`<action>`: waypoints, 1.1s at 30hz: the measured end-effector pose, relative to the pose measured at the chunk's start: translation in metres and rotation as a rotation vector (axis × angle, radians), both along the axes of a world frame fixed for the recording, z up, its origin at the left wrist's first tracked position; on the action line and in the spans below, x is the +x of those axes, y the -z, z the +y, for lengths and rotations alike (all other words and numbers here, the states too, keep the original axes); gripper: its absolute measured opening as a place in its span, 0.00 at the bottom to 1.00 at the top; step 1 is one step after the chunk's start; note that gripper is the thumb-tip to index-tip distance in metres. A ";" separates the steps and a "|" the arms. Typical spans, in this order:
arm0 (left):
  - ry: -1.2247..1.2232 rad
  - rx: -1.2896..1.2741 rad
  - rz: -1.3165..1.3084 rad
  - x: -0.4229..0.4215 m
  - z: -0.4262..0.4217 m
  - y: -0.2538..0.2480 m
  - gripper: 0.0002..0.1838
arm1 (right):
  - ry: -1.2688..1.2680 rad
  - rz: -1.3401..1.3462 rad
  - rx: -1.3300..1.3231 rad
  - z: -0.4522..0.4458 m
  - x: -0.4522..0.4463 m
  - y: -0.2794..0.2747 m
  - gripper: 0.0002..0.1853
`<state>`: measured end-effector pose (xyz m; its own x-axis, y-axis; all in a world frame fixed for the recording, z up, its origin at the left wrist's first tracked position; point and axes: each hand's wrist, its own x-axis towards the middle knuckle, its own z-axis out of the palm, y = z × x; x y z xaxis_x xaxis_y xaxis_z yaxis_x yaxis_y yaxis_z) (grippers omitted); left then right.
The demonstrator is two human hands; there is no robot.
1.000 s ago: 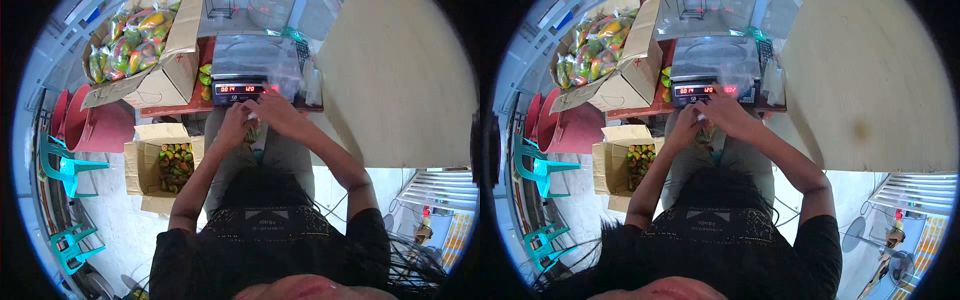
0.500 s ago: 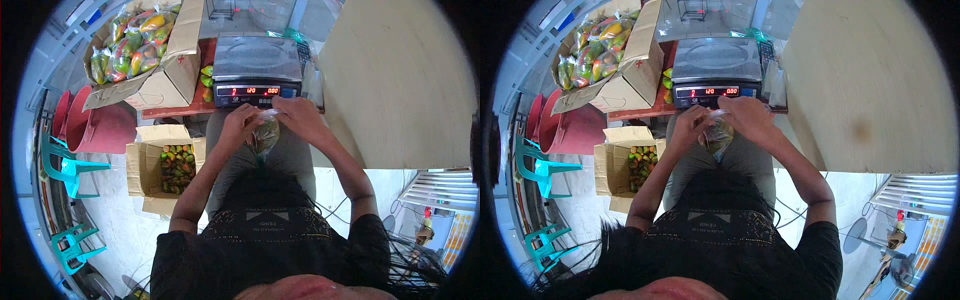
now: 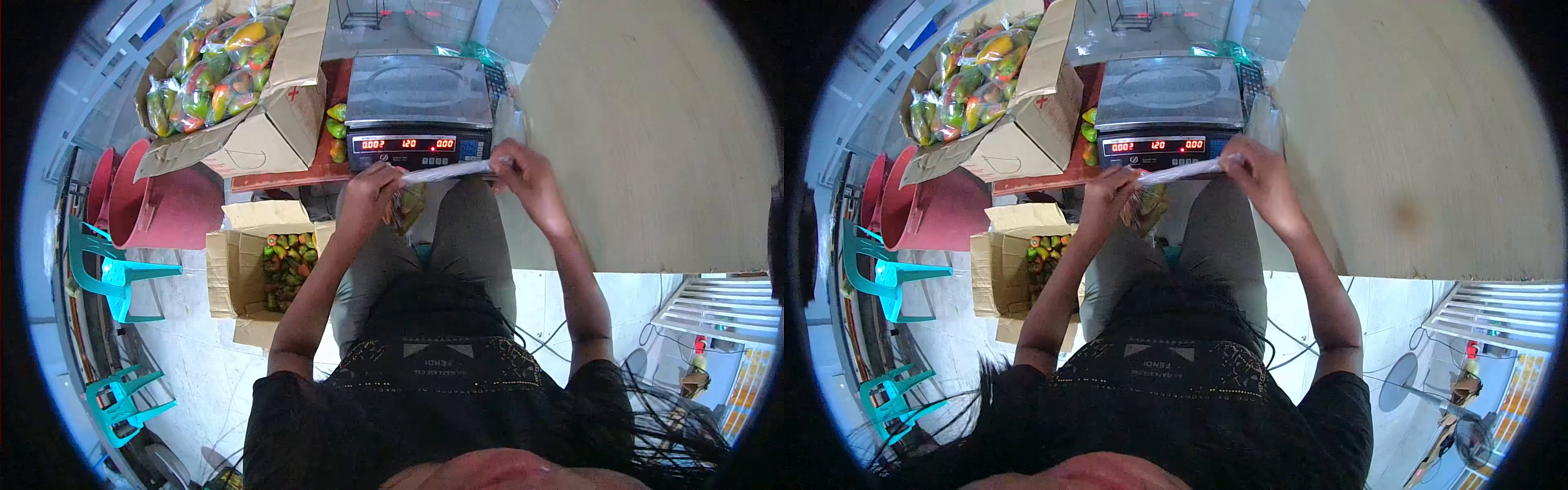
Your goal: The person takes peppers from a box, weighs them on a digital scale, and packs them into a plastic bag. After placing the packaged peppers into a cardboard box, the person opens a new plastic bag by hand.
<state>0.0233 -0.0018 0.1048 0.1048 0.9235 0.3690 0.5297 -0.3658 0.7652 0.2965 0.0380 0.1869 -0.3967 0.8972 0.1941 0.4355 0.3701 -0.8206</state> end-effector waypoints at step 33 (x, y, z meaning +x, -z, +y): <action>-0.011 -0.060 0.195 -0.002 0.003 0.009 0.06 | -0.199 -0.384 0.090 -0.011 -0.057 0.060 0.12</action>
<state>0.0211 0.0011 0.0958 0.1589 0.9448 0.2866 0.6736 -0.3160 0.6682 0.2397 0.0271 0.1271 -0.6189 0.7821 0.0728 0.6153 0.5403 -0.5741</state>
